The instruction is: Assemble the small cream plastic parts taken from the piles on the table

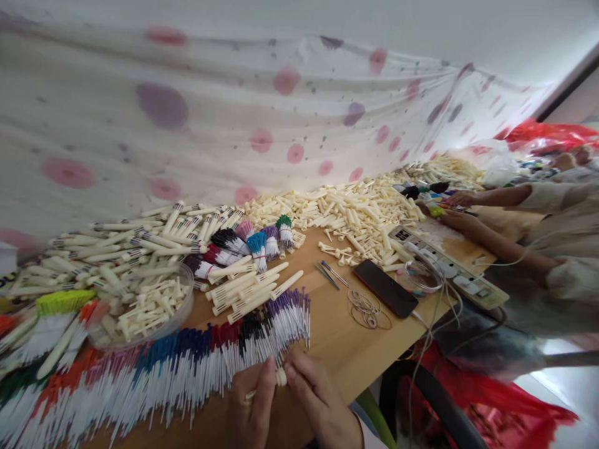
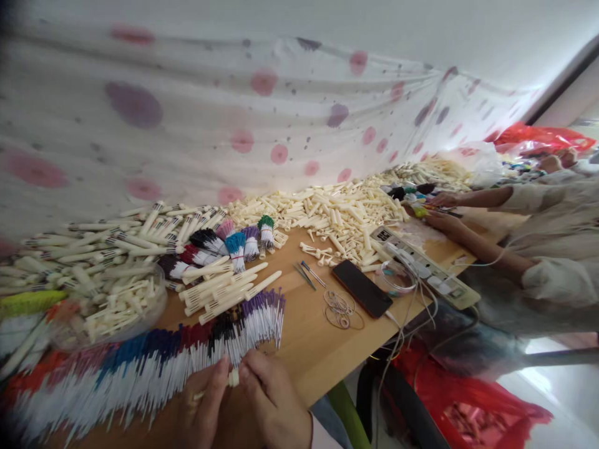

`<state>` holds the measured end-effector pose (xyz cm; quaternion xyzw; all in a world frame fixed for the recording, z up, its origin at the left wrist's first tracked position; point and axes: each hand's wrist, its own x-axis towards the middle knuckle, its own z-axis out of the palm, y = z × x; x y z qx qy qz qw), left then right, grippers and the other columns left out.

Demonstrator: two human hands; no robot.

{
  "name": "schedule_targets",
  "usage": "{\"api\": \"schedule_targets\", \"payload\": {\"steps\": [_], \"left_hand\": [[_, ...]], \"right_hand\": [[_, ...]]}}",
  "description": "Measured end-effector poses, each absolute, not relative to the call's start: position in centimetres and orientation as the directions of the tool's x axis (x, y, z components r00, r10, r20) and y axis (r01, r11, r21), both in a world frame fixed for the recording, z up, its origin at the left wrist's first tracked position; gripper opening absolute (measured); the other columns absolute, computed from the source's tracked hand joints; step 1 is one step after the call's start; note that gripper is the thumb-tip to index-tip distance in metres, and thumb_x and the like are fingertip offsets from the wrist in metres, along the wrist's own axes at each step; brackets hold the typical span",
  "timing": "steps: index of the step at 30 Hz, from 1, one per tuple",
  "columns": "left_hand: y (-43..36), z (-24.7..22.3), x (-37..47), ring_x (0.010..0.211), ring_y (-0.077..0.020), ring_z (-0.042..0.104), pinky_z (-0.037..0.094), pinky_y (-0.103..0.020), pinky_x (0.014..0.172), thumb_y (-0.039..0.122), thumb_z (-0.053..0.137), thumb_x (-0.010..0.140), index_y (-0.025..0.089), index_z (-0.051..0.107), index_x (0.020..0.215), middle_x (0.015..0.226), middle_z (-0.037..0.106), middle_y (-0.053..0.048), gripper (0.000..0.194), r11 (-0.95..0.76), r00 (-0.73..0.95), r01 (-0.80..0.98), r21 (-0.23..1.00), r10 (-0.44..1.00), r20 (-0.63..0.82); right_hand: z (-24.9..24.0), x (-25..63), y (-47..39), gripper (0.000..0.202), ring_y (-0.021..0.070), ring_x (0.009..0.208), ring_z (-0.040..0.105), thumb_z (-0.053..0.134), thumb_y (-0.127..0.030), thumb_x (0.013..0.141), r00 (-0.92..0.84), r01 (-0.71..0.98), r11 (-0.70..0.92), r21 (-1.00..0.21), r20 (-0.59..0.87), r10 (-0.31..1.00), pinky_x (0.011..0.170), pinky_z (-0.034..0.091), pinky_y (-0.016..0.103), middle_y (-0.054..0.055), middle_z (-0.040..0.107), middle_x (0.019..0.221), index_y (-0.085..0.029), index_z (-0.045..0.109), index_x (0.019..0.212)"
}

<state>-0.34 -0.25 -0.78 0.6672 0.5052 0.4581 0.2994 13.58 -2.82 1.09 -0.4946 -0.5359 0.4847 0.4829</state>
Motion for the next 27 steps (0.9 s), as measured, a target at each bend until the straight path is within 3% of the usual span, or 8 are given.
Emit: {"api": "schedule_targets", "payload": {"steps": [2, 7, 12, 18, 24, 27], "left_hand": [[-0.19, -0.58, -0.27, 0.061, -0.0229, 0.071, 0.056, -0.028, 0.056, 0.052, 0.049, 0.093, 0.021, 0.075, 0.069, 0.066, 0.076, -0.007, 0.047, -0.326, 0.089, 0.414, 0.850, 0.944, 0.319], [0.01, -0.63, -0.22, 0.049, -0.0179, 0.065, 0.050, -0.024, 0.050, 0.039, 0.045, 0.097, 0.022, 0.065, 0.058, 0.052, 0.067, -0.002, 0.047, -0.426, 0.192, 0.389, 0.817, 0.905, 0.380], [-0.05, -1.23, -0.49, 0.051, -0.0183, 0.066, 0.050, -0.024, 0.052, 0.035, 0.050, 0.095, 0.022, 0.067, 0.065, 0.057, 0.070, -0.003, 0.037, -0.464, 0.192, 0.409, 0.786, 0.886, 0.423], [-0.48, -0.94, -0.11, 0.052, -0.0172, 0.065, 0.050, -0.024, 0.058, 0.036, 0.047, 0.097, 0.022, 0.066, 0.065, 0.057, 0.068, -0.002, 0.040, -0.457, 0.149, 0.421, 0.784, 0.887, 0.437], [-0.09, -0.81, -0.44, 0.050, -0.0160, 0.065, 0.050, -0.022, 0.053, 0.033, 0.046, 0.097, 0.021, 0.067, 0.063, 0.056, 0.069, -0.002, 0.042, -0.521, 0.234, 0.414, 0.746, 0.853, 0.466], [-0.33, -0.78, -0.37, 0.057, -0.0198, 0.070, 0.054, -0.026, 0.056, 0.043, 0.047, 0.096, 0.022, 0.073, 0.069, 0.062, 0.074, -0.005, 0.043, -0.509, 0.169, 0.426, 0.748, 0.857, 0.487]], "right_hand": [[1.07, 13.62, -2.66, 0.052, 0.0120, 0.063, 0.037, 0.043, -0.065, 0.094, -0.023, 0.041, 0.040, -0.998, 0.040, 0.999, 0.059, 0.029, 0.026, -0.004, 0.038, 0.065, -0.021, 0.038, 0.066], [0.41, 13.48, -2.26, 0.056, 0.0077, 0.046, 0.024, 0.052, -0.069, 0.087, -0.093, -0.205, -0.098, -0.974, -0.080, 0.992, 0.045, 0.018, 0.024, -0.009, 0.029, 0.051, -0.021, 0.039, 0.062], [0.87, 13.51, -2.12, 0.057, 0.0052, 0.039, 0.019, 0.061, -0.070, 0.080, -0.149, -0.360, -0.205, -0.910, -0.161, 0.976, 0.039, 0.015, 0.022, -0.011, 0.028, 0.044, -0.022, 0.039, 0.060], [1.07, 13.47, -2.23, 0.057, 0.0048, 0.037, 0.021, 0.066, -0.069, 0.075, -0.147, -0.386, -0.258, -0.886, -0.218, 0.965, 0.036, 0.014, 0.020, -0.012, 0.030, 0.043, -0.022, 0.039, 0.059], [0.91, 13.53, -2.23, 0.055, 0.0055, 0.038, 0.020, 0.067, -0.068, 0.073, -0.186, -0.397, -0.318, -0.861, -0.263, 0.947, 0.037, 0.014, 0.021, -0.012, 0.029, 0.043, -0.022, 0.039, 0.060], [0.98, 13.64, -2.26, 0.056, 0.0074, 0.044, 0.023, 0.058, -0.070, 0.080, -0.156, -0.280, -0.230, -0.932, -0.192, 0.969, 0.043, 0.019, 0.023, -0.009, 0.029, 0.049, -0.022, 0.039, 0.061]]}}
